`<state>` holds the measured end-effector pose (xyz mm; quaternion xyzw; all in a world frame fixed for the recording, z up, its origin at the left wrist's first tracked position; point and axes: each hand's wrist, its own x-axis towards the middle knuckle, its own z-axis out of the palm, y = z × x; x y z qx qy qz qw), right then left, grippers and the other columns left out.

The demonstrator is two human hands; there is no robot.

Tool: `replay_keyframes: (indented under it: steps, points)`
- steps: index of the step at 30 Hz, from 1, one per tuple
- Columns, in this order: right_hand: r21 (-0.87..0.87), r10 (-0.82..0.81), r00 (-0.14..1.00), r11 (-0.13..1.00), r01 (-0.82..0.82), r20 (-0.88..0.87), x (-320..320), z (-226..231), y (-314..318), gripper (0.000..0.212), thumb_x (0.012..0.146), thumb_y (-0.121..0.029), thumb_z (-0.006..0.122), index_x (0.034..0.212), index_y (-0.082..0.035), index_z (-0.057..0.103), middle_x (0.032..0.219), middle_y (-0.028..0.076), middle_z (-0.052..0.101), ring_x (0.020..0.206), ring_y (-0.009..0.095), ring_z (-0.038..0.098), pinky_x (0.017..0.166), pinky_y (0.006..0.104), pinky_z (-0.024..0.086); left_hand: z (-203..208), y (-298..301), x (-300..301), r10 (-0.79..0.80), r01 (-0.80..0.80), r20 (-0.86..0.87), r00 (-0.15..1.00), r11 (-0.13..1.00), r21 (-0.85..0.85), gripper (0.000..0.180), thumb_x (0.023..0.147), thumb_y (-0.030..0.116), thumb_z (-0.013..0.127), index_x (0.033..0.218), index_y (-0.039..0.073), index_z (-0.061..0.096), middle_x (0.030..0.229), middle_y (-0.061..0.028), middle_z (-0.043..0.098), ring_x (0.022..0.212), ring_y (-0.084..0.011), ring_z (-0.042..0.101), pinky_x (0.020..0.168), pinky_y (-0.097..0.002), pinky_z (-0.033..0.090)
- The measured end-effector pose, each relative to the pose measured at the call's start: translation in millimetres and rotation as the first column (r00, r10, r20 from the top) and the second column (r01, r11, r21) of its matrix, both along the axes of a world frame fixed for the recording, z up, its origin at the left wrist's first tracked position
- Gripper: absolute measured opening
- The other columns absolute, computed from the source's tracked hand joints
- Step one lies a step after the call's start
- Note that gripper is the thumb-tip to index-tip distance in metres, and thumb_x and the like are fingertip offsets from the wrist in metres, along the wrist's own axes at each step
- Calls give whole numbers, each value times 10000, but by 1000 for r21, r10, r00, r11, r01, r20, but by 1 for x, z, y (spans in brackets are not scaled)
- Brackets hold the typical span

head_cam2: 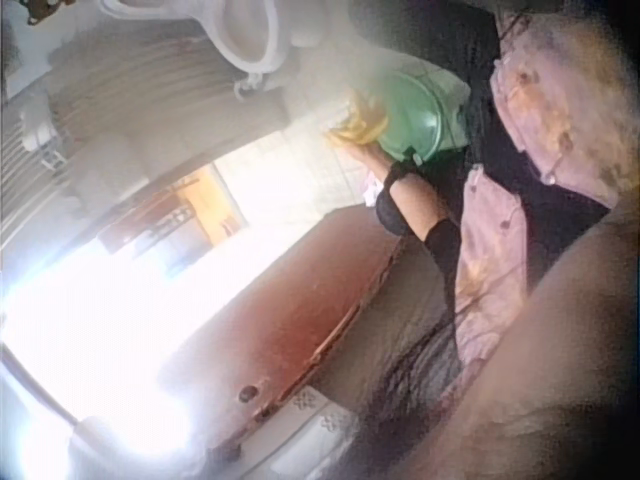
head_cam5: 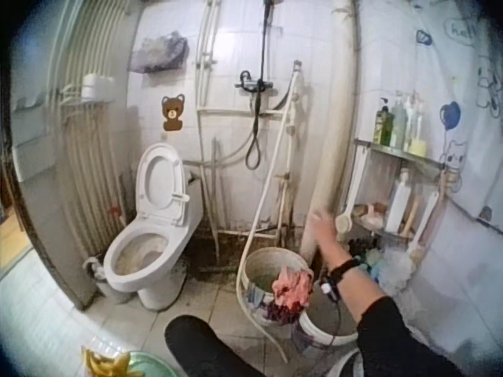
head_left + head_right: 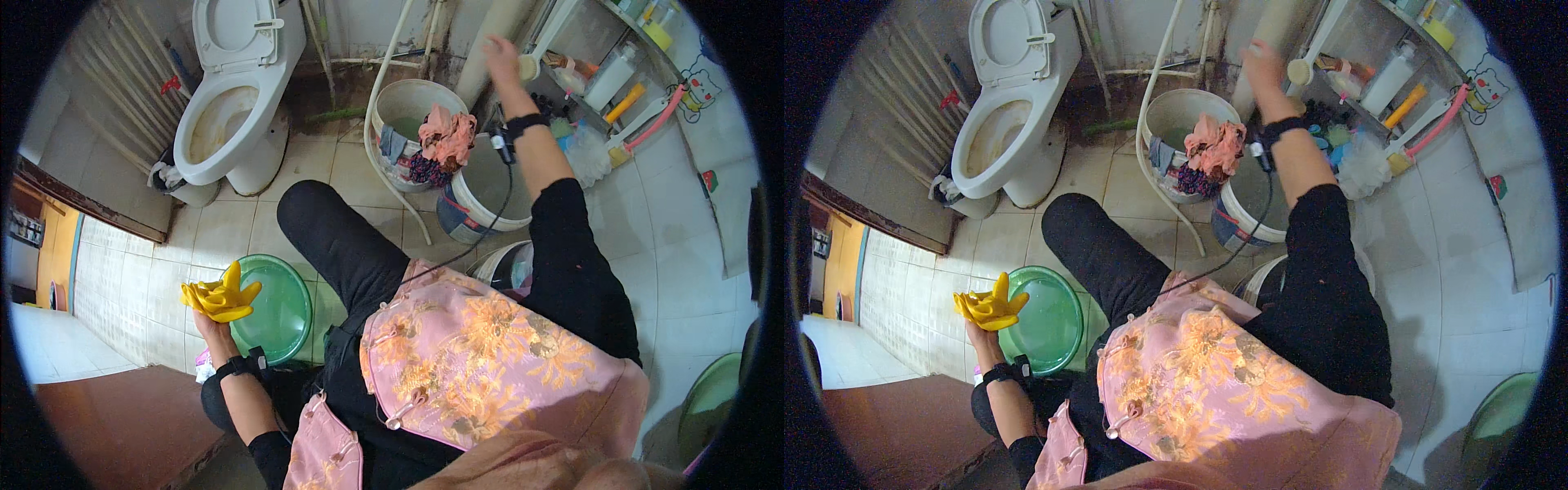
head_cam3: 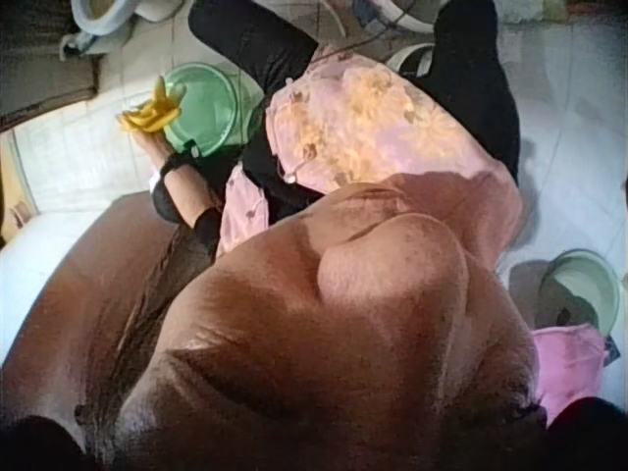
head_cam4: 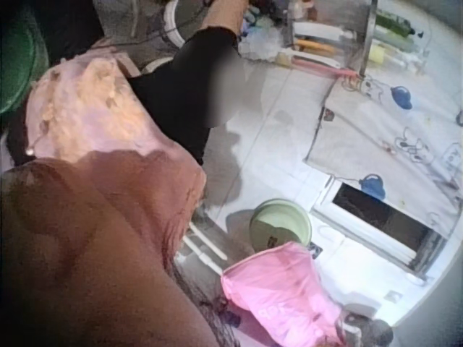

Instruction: The person sits on a low stool in a bathroom and washes a pair of yellow rubber gloves in a green basin of water. They repeatedly submerge, squeeze, and rinse the gloves, then briefly reach for a small white bottle from a nearby shelf before continuing to rinse the gloves.

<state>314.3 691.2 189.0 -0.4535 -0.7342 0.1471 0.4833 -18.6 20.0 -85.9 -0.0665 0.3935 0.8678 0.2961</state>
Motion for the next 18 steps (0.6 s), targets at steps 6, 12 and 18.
replay_keyframes:
  steps: [6, 12, 18]
  points:
    - [212, -482, 874, 863, 459, 66, 106, 7, 37, 464, 773, -273, 629, 1204, -131, 534, 1297, 118, 468, 1218, 314, 413, 1011, 480, 300, 3, -2, -14, -34, 31, -29, 999, 995, -96, 329, 954, 330, 419, 1124, 68, 522, 1042, -108, 598, 956, -285, 588, 868, -452, 485]
    - [241, -676, 730, 729, 641, 102, 146, -8, 33, 603, 788, -279, 655, 1324, -167, 402, 1413, 105, 334, 1316, 334, 283, 1042, 511, 243, -14, 4, -27, 31, -30, 7, 999, 984, -176, 259, 931, 244, 487, 1110, 66, 542, 1007, -79, 613, 900, -249, 611, 793, -402, 516]
    - [215, -725, 670, 688, 693, 159, 157, 4, 16, 569, 801, -288, 623, 1328, -233, 415, 1413, 100, 340, 1316, 329, 292, 1012, 515, 310, -38, -8, -21, 5, -11, -89, 996, 998, -65, 243, 935, 215, 480, 1121, 68, 529, 991, -74, 612, 856, -230, 618, 754, -373, 529]
